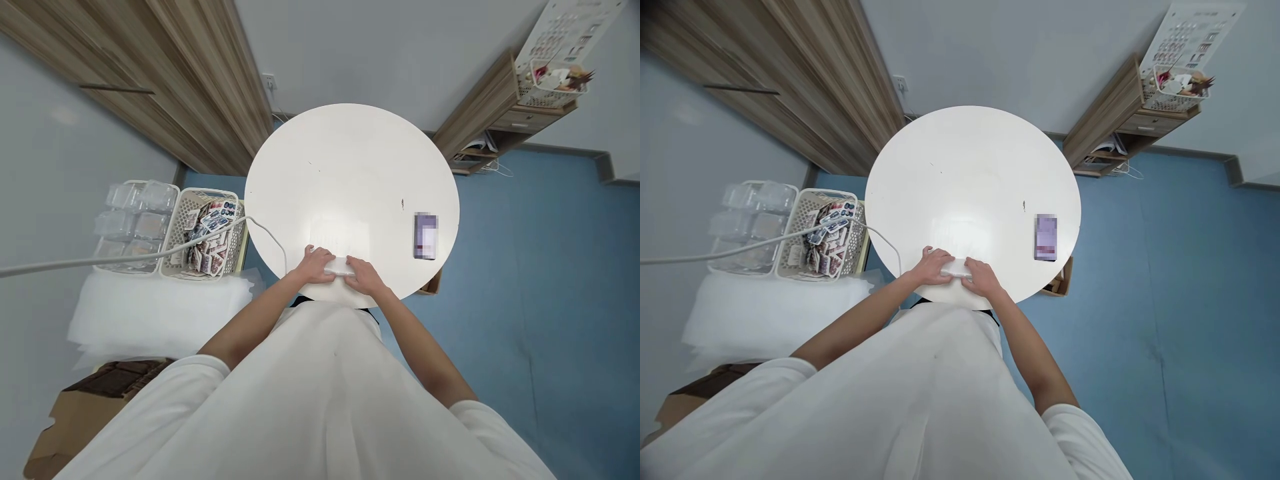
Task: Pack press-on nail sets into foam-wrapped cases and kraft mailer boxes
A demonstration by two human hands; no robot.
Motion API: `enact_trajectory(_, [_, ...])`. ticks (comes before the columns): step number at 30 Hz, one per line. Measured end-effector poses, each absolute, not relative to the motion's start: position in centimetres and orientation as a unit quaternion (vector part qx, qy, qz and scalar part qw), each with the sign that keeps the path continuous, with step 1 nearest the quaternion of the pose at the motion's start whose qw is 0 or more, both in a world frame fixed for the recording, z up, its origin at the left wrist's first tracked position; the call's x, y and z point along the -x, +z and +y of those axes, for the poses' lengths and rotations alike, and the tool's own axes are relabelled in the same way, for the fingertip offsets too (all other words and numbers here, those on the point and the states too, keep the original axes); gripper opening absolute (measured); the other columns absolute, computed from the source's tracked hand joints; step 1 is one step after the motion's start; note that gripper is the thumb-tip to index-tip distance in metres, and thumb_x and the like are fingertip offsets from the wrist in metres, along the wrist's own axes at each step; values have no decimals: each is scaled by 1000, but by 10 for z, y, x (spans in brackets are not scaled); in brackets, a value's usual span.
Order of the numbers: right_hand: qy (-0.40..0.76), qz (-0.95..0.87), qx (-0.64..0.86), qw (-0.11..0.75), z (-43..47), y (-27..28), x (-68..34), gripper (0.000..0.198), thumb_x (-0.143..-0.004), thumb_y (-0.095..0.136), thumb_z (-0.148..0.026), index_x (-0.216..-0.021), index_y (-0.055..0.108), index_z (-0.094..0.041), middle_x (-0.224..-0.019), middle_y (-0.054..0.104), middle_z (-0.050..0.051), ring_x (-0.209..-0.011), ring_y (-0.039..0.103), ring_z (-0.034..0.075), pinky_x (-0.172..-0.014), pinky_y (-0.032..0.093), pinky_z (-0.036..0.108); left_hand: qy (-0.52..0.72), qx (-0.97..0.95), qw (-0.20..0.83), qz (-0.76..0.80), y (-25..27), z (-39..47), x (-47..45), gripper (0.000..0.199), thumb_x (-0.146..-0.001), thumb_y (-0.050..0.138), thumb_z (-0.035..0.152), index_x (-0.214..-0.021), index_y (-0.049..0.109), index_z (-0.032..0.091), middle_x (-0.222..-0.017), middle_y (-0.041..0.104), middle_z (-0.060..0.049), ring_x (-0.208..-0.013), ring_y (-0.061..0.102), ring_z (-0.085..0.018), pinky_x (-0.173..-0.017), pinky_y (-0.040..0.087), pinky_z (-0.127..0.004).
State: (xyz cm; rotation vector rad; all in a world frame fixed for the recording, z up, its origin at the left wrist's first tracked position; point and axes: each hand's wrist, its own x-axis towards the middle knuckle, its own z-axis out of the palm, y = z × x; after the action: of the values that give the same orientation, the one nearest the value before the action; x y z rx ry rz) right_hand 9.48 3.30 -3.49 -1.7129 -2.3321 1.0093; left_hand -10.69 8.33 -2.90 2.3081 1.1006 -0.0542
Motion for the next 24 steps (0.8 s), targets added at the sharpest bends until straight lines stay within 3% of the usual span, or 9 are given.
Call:
enact_trajectory(5, [324,-748,575,78,44,-28,-100,35,-83,46,-40,-112,52,-20,-128,48,10,-120,40,25,-96,35,40,4,-846,304,438,-26,85,111,41,-81,40,46,-113,55,26,-121,50,-8,-109,46,-25,-94,23,-43])
enact_trajectory(10, [402,-679,604,115,65,-27,-106,35,-85,44,-43,-111,55,-23,-111,58,7,-102,53,21,-87,40,34,48,-799,338,495,-33,94,119,41,-83,38,41,-117,52,22,-117,57,-6,-107,51,-23,-96,27,-40])
enact_trajectory(14, [458,-599,636,165,76,-30,-111,37,-79,51,-44,-109,53,-23,-108,60,4,-90,56,18,-76,44,31,86,-754,400,514,-40,105,128,35,-85,34,40,-105,57,21,-103,63,-3,-92,57,-19,-80,40,-30])
enact_trajectory(17, [478,-574,640,180,81,-35,-115,31,-79,48,-44,-101,56,-23,-99,62,2,-77,55,16,-69,44,30,86,-721,402,558,-46,111,132,31,-84,35,39,-89,58,20,-88,63,-4,-79,57,-18,-69,42,-29])
enact_trajectory(21, [480,-551,654,196,86,-43,-117,29,-79,47,-41,-97,59,-22,-98,63,2,-84,56,17,-74,44,31,43,-693,395,602,-50,114,133,28,-83,36,36,-67,52,20,-68,57,-3,-66,53,-17,-60,39,-28])
enact_trajectory(24, [474,-525,676,208,89,-51,-115,27,-77,48,-39,-95,60,-22,-99,64,3,-89,56,18,-78,43,32,12,-679,388,623,-50,115,131,26,-82,38,34,-62,47,20,-62,54,-2,-62,51,-17,-57,35,-28])
